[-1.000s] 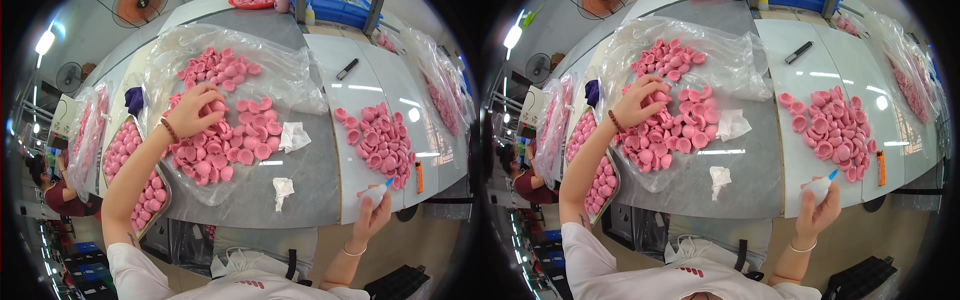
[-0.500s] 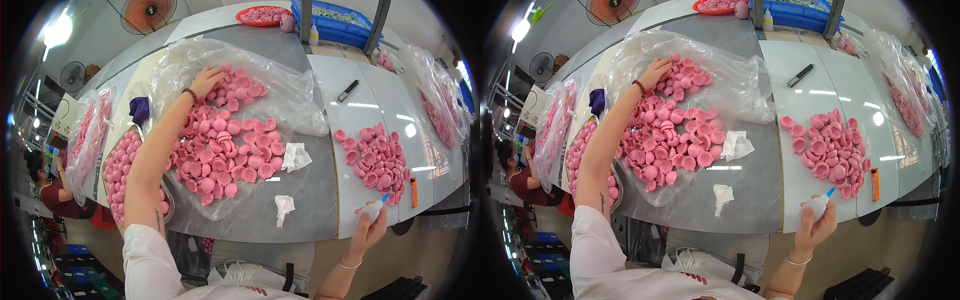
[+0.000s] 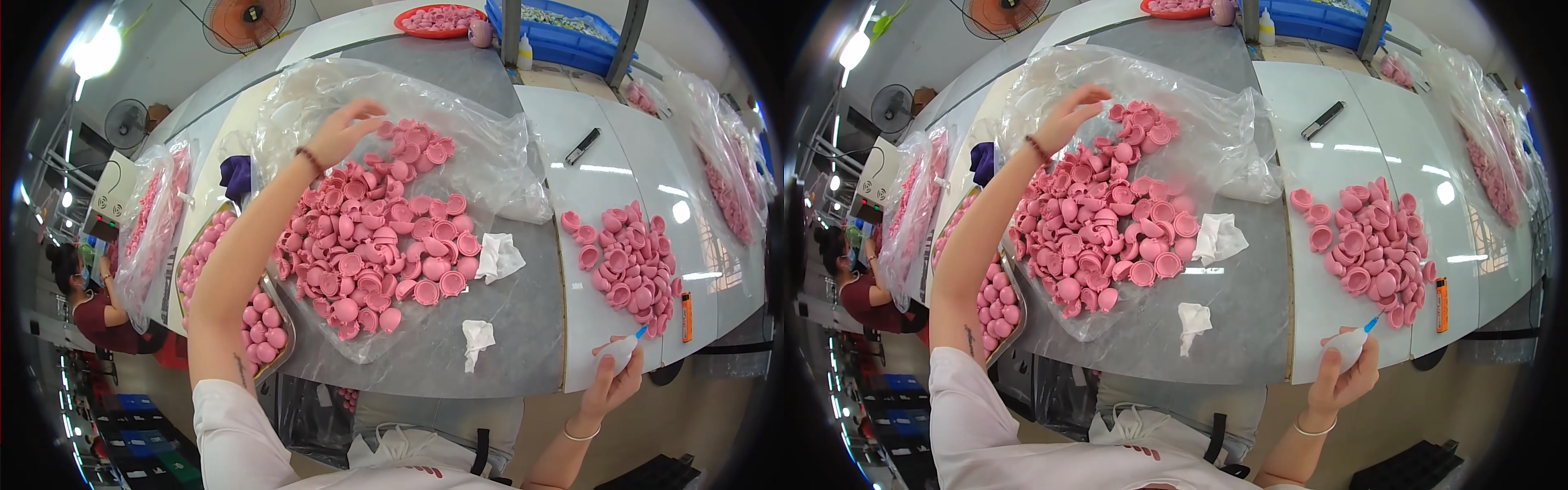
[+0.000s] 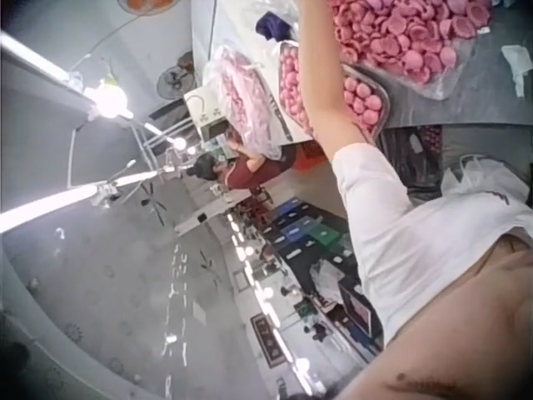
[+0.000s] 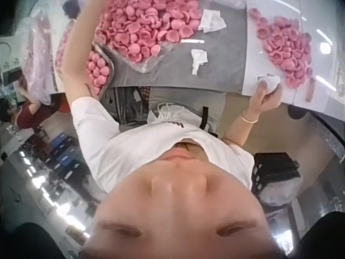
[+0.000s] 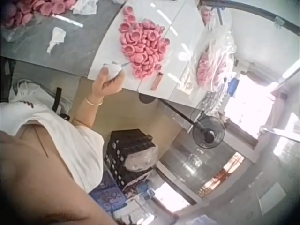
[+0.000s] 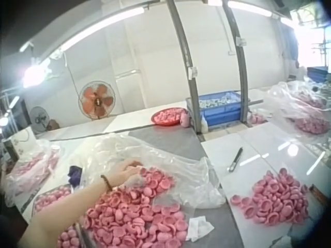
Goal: Applying glue to pink plastic toy halves and pressing them together to assemble pieces.
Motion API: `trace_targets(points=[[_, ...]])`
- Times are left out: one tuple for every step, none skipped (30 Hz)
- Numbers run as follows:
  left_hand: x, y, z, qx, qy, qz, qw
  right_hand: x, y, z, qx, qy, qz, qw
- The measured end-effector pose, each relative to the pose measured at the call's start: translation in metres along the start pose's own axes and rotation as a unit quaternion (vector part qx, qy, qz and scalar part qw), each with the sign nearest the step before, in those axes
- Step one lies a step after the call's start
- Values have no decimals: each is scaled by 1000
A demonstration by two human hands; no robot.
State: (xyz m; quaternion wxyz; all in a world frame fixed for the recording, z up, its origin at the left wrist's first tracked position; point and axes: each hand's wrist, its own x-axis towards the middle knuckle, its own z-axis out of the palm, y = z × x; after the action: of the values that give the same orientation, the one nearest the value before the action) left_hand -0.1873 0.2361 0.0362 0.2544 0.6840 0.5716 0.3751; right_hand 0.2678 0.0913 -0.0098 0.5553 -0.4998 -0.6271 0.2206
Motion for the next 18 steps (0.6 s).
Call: trace_targets(points=[[13, 2, 9, -37, -44, -46, 997, 0, 1, 2, -4, 0, -3, 1000], [27, -10, 16, 63, -48, -9, 997, 0, 0, 3, -6, -1, -8, 1000], [37, -24, 25, 161, -53, 29, 985, -1, -2, 5, -6, -1, -11, 1000], [43, -14, 38, 155, -55, 33, 986, -1, -1, 5, -5, 0, -7, 1000], [44, -3, 49, 199, -49, 11, 979, 0, 0, 5, -2, 0, -4, 1000], [43, 10, 58, 242, -44, -12, 969, 0, 0, 3, -7, 3, -3, 1000], [40, 18, 63, 241, -46, -12, 969, -1, 0, 2, -7, 1, 1, 1000], [36, 25, 67, 216, -66, 28, 974, -1, -1, 2, -6, 0, 4, 1000], [32, 31, 71, 190, -86, 67, 976, -1, 0, 1, -7, 0, 7, 1000], [24, 36, 74, 188, -101, 74, 974, -1, 0, 1, -6, 0, 4, 1000], [16, 39, 73, 188, -103, 72, 974, -1, 0, 1, -4, 0, 0, 1000], [7, 41, 69, 217, -118, 105, 963, -1, 0, 1, -4, 0, 3, 1000], [-2, 48, 65, 246, -133, 136, 950, 0, 0, 0, -4, -1, -2, 1000], [-12, 56, 58, 250, -143, 131, 949, 0, 1, 0, -4, -2, -7, 1000], [-22, 60, 52, 251, -144, 130, 948, 0, 0, -1, -2, -2, -6, 1000], [-32, 61, 47, 250, -133, 176, 943, 0, 0, -1, -3, -5, -6, 1000], [-41, 63, 43, 247, -121, 221, 936, -1, 0, -2, -3, -9, -6, 1000], [-54, 71, 40, 250, -122, 217, 936, -1, 0, -1, 1, -11, -4, 1000]])
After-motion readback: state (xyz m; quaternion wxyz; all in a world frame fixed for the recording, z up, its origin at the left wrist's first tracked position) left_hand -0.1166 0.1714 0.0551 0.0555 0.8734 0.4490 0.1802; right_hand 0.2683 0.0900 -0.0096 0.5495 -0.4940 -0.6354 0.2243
